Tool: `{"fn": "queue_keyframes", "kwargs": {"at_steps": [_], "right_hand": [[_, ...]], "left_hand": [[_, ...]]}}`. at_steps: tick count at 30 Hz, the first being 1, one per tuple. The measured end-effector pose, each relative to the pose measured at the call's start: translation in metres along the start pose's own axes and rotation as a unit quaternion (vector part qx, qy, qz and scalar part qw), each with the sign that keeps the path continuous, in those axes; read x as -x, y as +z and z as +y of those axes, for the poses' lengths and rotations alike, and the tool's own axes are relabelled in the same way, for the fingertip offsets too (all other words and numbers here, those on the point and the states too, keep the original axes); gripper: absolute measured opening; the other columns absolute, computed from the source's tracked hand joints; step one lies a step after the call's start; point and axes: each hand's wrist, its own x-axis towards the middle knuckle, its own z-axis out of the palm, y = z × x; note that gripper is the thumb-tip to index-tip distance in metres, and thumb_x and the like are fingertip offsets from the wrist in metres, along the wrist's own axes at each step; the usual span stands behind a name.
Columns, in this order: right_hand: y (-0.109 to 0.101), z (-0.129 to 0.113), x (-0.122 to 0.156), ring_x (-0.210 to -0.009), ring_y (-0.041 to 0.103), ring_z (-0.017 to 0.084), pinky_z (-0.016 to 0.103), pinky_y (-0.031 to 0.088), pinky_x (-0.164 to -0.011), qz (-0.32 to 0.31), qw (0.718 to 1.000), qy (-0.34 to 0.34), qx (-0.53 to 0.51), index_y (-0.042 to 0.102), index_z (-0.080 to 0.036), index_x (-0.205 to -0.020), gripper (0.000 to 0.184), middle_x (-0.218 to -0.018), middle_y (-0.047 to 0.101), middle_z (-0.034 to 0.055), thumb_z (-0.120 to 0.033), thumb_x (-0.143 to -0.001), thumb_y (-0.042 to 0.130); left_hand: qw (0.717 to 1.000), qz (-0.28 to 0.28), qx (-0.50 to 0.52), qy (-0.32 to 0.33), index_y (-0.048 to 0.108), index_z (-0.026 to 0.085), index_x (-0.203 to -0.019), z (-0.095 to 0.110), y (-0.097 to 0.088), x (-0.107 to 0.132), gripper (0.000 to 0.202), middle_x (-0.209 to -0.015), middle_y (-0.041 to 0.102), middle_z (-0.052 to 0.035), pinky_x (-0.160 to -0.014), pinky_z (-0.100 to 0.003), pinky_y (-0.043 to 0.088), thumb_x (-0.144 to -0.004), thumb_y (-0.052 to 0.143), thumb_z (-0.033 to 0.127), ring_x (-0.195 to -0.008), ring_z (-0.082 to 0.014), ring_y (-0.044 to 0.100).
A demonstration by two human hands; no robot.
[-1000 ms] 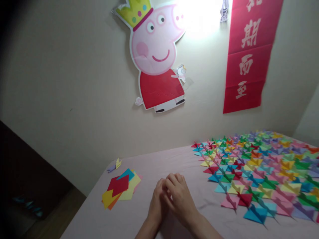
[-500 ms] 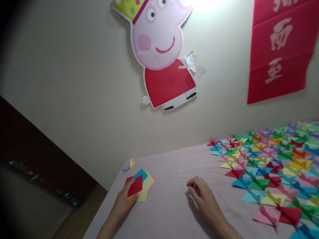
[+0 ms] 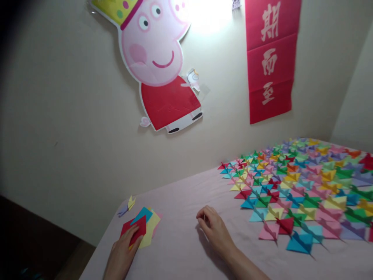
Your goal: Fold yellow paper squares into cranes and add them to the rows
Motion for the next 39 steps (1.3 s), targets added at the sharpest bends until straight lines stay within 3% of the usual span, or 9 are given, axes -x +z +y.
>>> {"fn": "queue_keyframes", "kwargs": {"at_steps": [8, 11, 13, 15, 18, 25, 31, 34, 39], "right_hand": [[-0.002, -0.002, -0.001, -0.069, 0.056, 0.019, 0.03, 0.044, -0.064, -0.003, 1.0, 0.006, 0.002, 0.059, -0.022, -0.078, 0.014, -0.075, 0.059, 0.0018, -0.025, -0.084, 0.047], [-0.002, 0.0, -0.001, -0.067, 0.056, 0.019, 0.029, 0.044, -0.062, -0.007, 1.0, 0.005, -0.001, 0.06, -0.022, -0.078, 0.016, -0.074, 0.06, 0.0017, -0.03, -0.086, 0.048], [-0.002, 0.002, -0.001, -0.066, 0.056, 0.019, 0.029, 0.044, -0.061, -0.008, 1.0, 0.005, -0.006, 0.06, -0.022, -0.078, 0.019, -0.073, 0.061, 0.0017, -0.034, -0.088, 0.048], [-0.001, 0.005, -0.001, -0.066, 0.056, 0.018, 0.029, 0.044, -0.061, -0.015, 1.0, 0.006, -0.014, 0.061, -0.022, -0.079, 0.021, -0.073, 0.061, 0.0014, -0.036, -0.089, 0.048], [0.0, 0.01, -0.001, -0.067, 0.056, 0.018, 0.028, 0.044, -0.063, -0.026, 0.999, 0.011, -0.023, 0.061, -0.022, -0.081, 0.023, -0.073, 0.06, 0.0013, -0.039, -0.089, 0.049], [0.001, 0.006, 0.0, -0.068, 0.054, 0.018, 0.028, 0.043, -0.063, -0.024, 0.999, 0.026, -0.026, 0.061, -0.022, -0.081, 0.02, -0.073, 0.06, 0.0014, -0.037, -0.088, 0.05], [0.001, 0.001, -0.003, -0.069, 0.053, 0.016, 0.027, 0.042, -0.064, -0.007, 0.999, 0.03, -0.031, 0.061, -0.021, -0.079, 0.012, -0.073, 0.059, 0.0004, -0.024, -0.082, 0.05], [0.002, 0.002, -0.003, -0.068, 0.053, 0.016, 0.026, 0.042, -0.064, 0.002, 0.999, 0.03, -0.031, 0.062, -0.021, -0.078, 0.011, -0.073, 0.059, -0.0002, -0.02, -0.08, 0.051], [0.002, 0.002, -0.004, -0.068, 0.054, 0.016, 0.026, 0.042, -0.063, 0.01, 0.999, 0.031, -0.043, 0.061, -0.021, -0.08, 0.011, -0.074, 0.059, -0.0001, -0.02, -0.079, 0.05]], "left_hand": [[0.999, -0.032, 0.035, -0.004, 0.068, 0.024, -0.107, 0.004, -0.012, -0.009, 0.04, -0.124, 0.069, -0.0076, -0.1, -0.046, 0.047, -0.083, 0.047, 0.048, -0.116, -0.0287, 0.062], [0.999, -0.03, 0.027, -0.01, 0.069, 0.024, -0.109, 0.016, -0.018, -0.008, 0.04, -0.123, 0.069, -0.0081, -0.1, -0.046, 0.046, -0.086, 0.046, 0.046, -0.117, -0.0286, 0.061], [0.999, -0.024, 0.019, -0.013, 0.067, 0.024, -0.116, 0.027, -0.019, -0.004, 0.043, -0.138, 0.059, -0.0081, -0.103, -0.049, 0.043, -0.081, 0.056, 0.046, -0.128, -0.0309, 0.052], [0.998, -0.052, 0.022, 0.017, 0.065, 0.025, -0.124, 0.04, -0.02, 0.002, 0.052, -0.147, 0.051, -0.0078, -0.109, -0.05, 0.036, -0.073, 0.067, 0.039, -0.135, -0.0318, 0.044], [0.994, -0.103, 0.021, 0.02, 0.064, 0.023, -0.128, 0.054, -0.02, 0.008, 0.059, -0.144, 0.053, -0.0103, -0.112, -0.05, 0.034, -0.071, 0.072, 0.038, -0.134, -0.032, 0.045], [0.995, -0.049, 0.038, 0.083, 0.068, 0.019, -0.115, 0.051, -0.02, 0.01, 0.037, -0.126, 0.065, -0.0112, -0.104, -0.046, 0.047, -0.091, 0.049, 0.039, -0.119, -0.0273, 0.059], [0.991, 0.046, 0.05, 0.115, 0.067, 0.022, -0.112, 0.035, -0.006, 0.007, 0.038, -0.116, 0.071, -0.0065, -0.097, -0.046, 0.055, -0.085, 0.042, 0.029, -0.109, -0.0265, 0.066], [0.99, 0.053, 0.067, 0.11, 0.069, 0.03, -0.104, 0.031, -0.009, 0.003, 0.03, -0.113, 0.072, 0.002, -0.093, -0.043, 0.057, -0.087, 0.045, 0.033, -0.107, -0.0248, 0.067], [0.979, 0.104, 0.087, 0.155, 0.071, 0.028, -0.091, 0.066, -0.017, 0.002, 0.031, -0.104, 0.072, -0.0019, -0.087, -0.042, 0.058, -0.094, 0.047, 0.047, -0.098, -0.0256, 0.068]]}}
